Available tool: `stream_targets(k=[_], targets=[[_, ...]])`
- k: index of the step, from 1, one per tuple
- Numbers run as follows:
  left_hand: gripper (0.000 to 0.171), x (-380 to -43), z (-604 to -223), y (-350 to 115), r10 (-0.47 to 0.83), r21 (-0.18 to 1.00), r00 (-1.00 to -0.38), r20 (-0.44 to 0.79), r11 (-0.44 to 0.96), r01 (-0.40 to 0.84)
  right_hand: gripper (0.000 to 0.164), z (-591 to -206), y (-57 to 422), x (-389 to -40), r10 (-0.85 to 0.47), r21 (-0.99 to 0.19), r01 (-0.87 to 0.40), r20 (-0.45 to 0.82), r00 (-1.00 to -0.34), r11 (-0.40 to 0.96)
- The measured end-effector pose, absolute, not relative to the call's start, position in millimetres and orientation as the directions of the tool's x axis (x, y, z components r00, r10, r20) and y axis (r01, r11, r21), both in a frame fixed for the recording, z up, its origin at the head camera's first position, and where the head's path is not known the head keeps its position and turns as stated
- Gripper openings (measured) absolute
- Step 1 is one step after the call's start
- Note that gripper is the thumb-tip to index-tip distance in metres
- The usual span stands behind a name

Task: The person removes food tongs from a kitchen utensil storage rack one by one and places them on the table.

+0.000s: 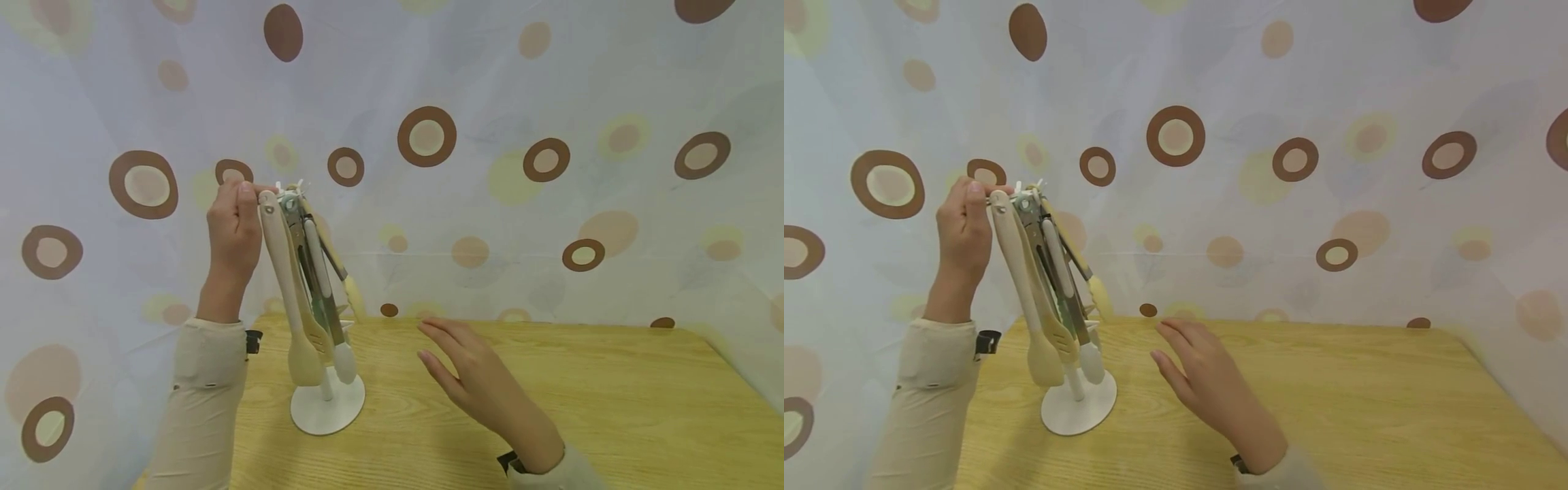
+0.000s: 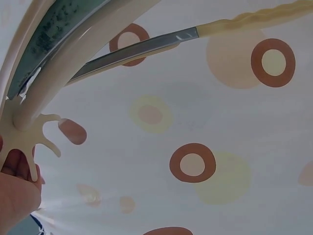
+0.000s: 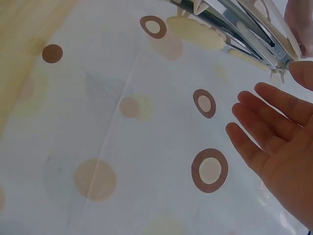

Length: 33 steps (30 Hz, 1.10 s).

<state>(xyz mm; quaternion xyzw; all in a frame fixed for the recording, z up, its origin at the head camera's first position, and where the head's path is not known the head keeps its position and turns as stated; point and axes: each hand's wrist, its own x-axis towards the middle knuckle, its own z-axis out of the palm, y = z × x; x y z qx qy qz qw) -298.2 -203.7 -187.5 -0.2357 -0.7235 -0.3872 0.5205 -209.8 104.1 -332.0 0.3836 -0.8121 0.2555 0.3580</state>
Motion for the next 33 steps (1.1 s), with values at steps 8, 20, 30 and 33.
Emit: stream_targets(k=[8,20,30,33], targets=[[0.039,-300,-188,-203,-0.046,0.298,-0.336,0.941,0.586,0.754,0.038,-326,87,-218,-0.456,-0.165,-0.822,0.764,-0.456,0.546],[0.040,-301,-189,-204,-0.038,0.288,-0.329,0.944,0.584,0.759,0.039,-314,58,-230,-0.482,-0.200,-0.836,0.739,-0.471,0.512],[0.040,-300,-189,-203,-0.051,0.299,-0.334,0.941,0.588,0.752,0.038,-309,44,-243,-0.496,-0.215,-0.854,0.735,-0.461,0.474],[0.041,-299,-188,-202,-0.068,0.312,-0.337,0.939,0.580,0.753,0.039,-306,42,-243,-0.505,-0.224,-0.849,0.721,-0.474,0.478]])
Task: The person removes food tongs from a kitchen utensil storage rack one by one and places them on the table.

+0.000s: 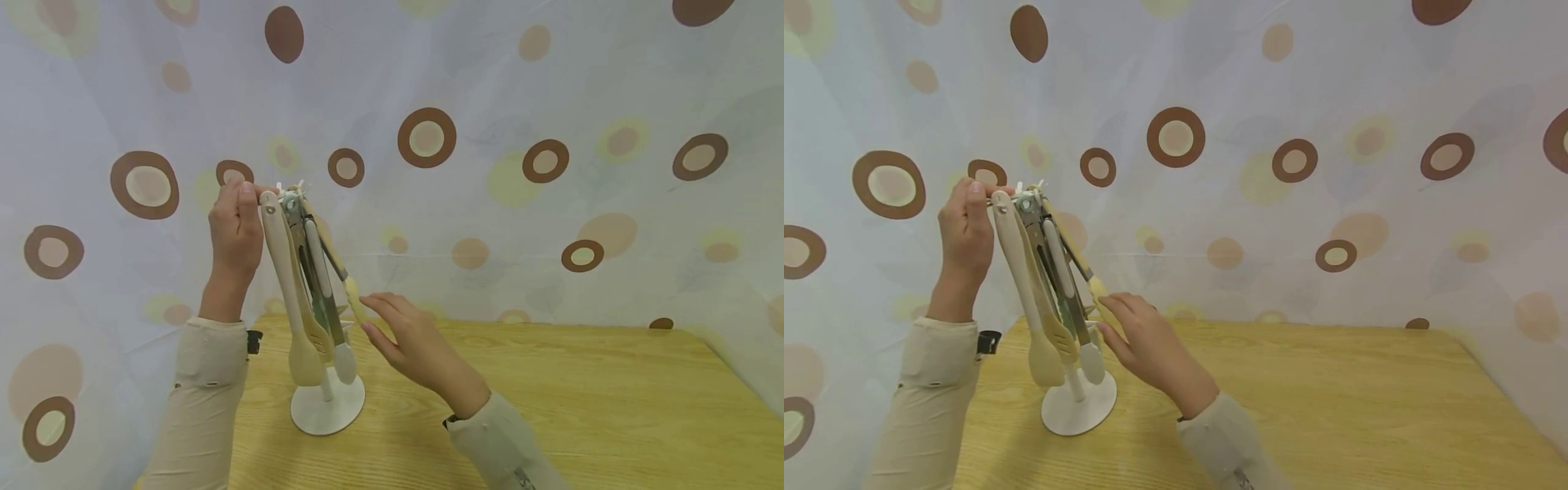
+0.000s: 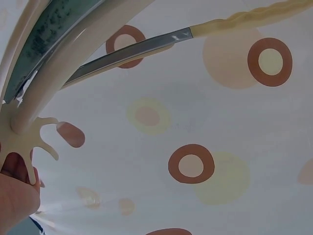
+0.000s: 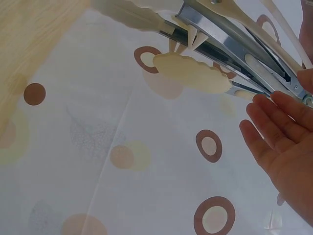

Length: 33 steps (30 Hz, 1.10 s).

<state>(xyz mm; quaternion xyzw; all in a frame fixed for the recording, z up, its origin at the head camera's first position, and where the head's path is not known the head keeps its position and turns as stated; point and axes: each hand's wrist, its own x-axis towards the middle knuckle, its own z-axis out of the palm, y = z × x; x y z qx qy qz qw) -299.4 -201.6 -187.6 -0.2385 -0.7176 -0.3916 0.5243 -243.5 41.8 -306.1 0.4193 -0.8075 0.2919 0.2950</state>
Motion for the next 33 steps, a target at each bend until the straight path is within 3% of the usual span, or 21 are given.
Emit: stream_targets(k=[20,33], targets=[[0.042,-300,-188,-202,-0.068,0.286,-0.303,0.951,0.572,0.769,0.046,-290,12,-264,-0.585,-0.407,-0.803,0.550,-0.596,0.435],[0.041,-300,-189,-201,-0.079,0.300,-0.312,0.947,0.570,0.765,0.057,-289,1,-272,-0.558,-0.622,-0.674,0.419,-0.717,0.399]])
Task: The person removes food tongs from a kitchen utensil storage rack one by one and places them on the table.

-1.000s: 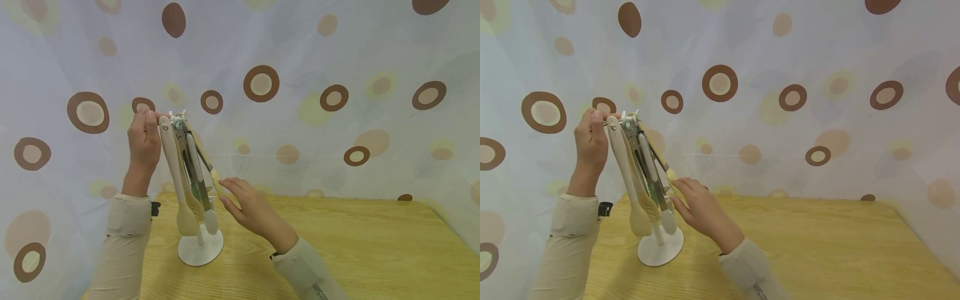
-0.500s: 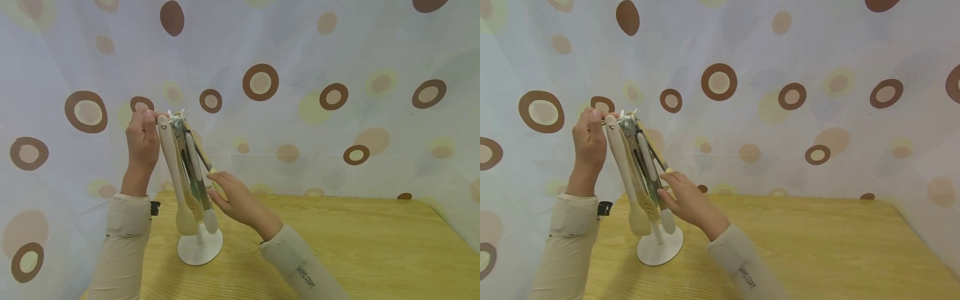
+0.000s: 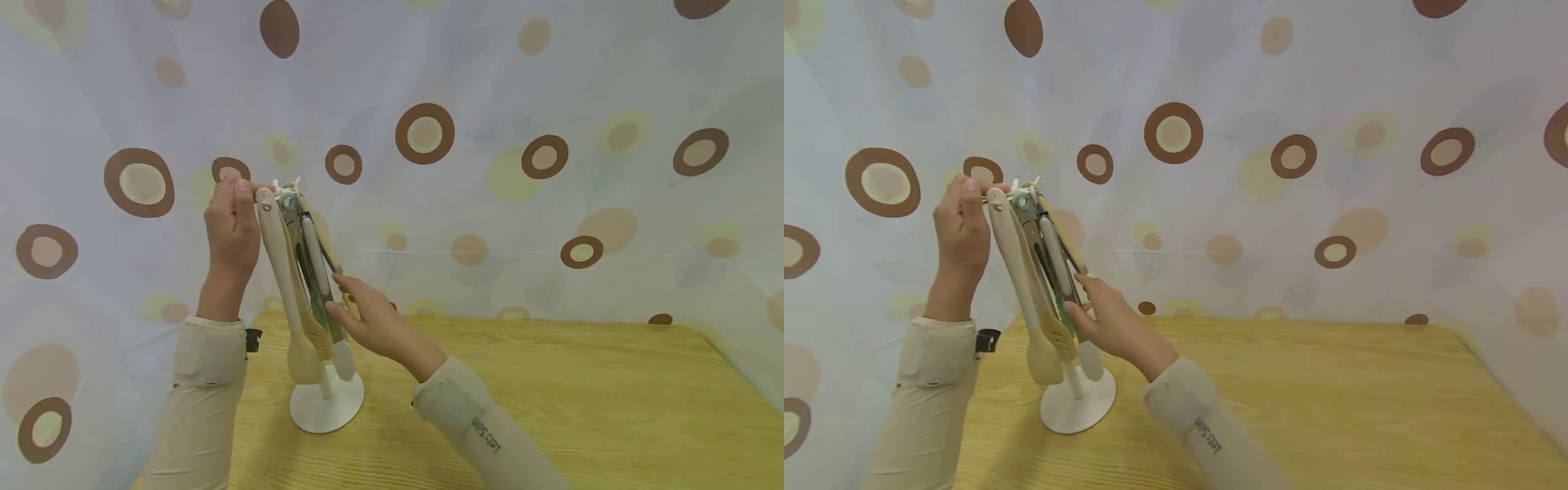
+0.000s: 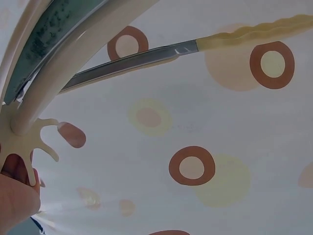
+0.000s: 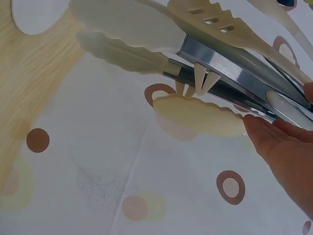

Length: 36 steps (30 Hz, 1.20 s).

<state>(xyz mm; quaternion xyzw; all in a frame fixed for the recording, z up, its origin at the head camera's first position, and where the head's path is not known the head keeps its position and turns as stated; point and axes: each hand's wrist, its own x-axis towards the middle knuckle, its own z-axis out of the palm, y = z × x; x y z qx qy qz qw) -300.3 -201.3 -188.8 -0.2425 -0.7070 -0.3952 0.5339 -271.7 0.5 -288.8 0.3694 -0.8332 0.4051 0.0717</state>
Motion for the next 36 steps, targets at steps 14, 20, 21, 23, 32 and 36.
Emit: stream_targets(k=[14,20,21,23,32,36], targets=[[0.042,-301,-188,-200,-0.067,0.288,-0.307,0.949,0.575,0.765,0.055,-294,-7,-286,-0.536,-0.770,-0.571,0.365,-0.761,0.286],[0.042,-302,-188,-201,-0.066,0.285,-0.304,0.950,0.581,0.763,0.055,-295,-12,-293,-0.531,-0.834,-0.532,0.387,-0.753,0.146],[0.042,-301,-188,-201,-0.069,0.286,-0.304,0.950,0.580,0.763,0.055,-295,-13,-293,-0.530,-0.836,-0.531,0.391,-0.752,0.137],[0.042,-301,-188,-200,-0.073,0.286,-0.301,0.951,0.580,0.763,0.055,-294,-14,-295,-0.525,-0.830,-0.540,0.402,-0.750,0.136],[0.040,-302,-187,-199,-0.095,0.297,-0.298,0.950,0.577,0.761,0.054,-293,-23,-301,-0.504,-0.813,-0.562,0.425,-0.752,0.154],[0.040,-302,-189,-199,-0.104,0.303,-0.300,0.948,0.579,0.757,0.053,-293,-25,-302,-0.492,-0.817,-0.546,0.403,-0.772,0.188]])
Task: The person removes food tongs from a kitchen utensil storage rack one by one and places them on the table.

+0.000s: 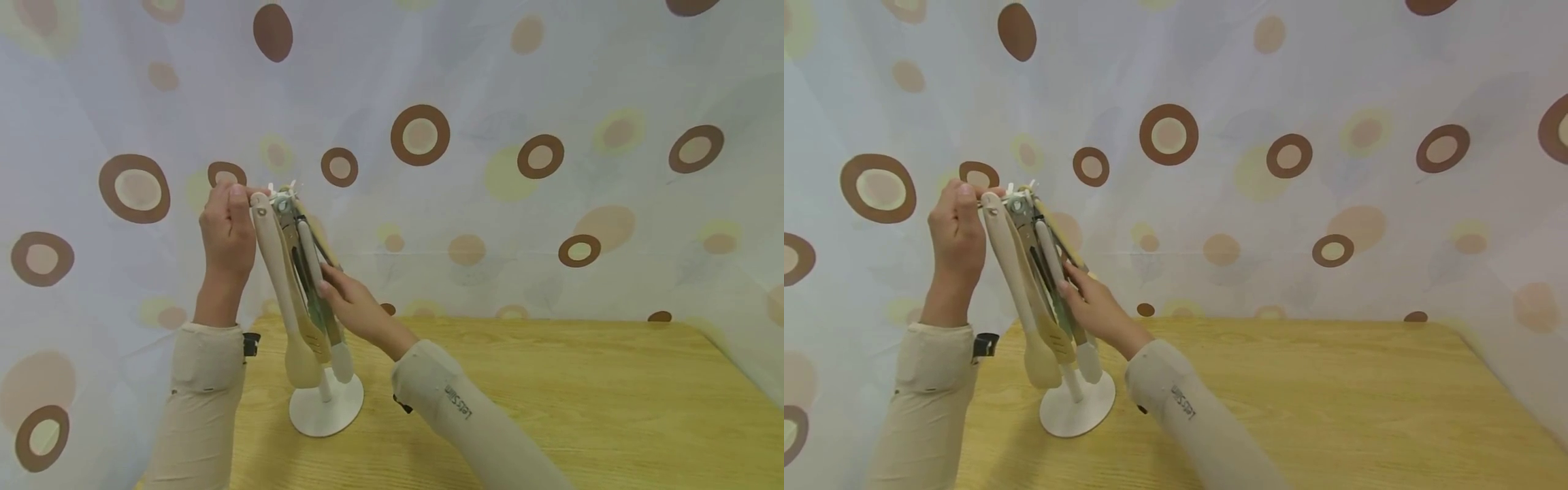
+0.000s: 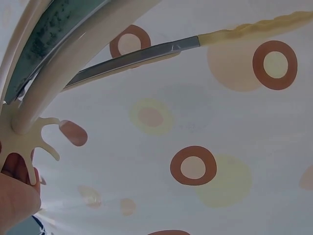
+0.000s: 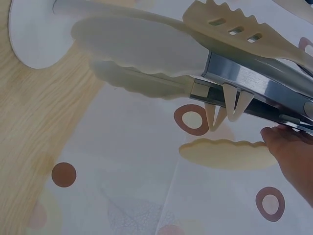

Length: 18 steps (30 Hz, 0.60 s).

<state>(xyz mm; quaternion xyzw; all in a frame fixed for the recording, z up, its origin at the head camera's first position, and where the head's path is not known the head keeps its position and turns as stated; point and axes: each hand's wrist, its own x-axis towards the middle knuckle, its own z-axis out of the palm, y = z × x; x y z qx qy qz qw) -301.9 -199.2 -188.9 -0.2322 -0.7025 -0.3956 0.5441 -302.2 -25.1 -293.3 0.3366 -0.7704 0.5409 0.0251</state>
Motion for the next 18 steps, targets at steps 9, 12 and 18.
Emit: stream_targets(k=[9,12,18], targets=[[0.040,-299.6,-189.7,-201.2,-0.096,0.295,-0.296,0.950,0.577,0.761,0.050,-293.8,-28.1,-300.3,-0.444,-0.810,-0.561,0.445,-0.778,0.170],[0.039,-299.8,-189.3,-200.1,-0.100,0.299,-0.296,0.950,0.569,0.766,0.049,-294.7,-29.1,-300.0,-0.427,-0.817,-0.561,0.464,-0.776,0.132],[0.037,-300.6,-188.7,-199.0,-0.091,0.294,-0.297,0.950,0.570,0.767,0.046,-297.1,-29.7,-298.4,-0.376,-0.821,-0.562,0.491,-0.786,0.100]])
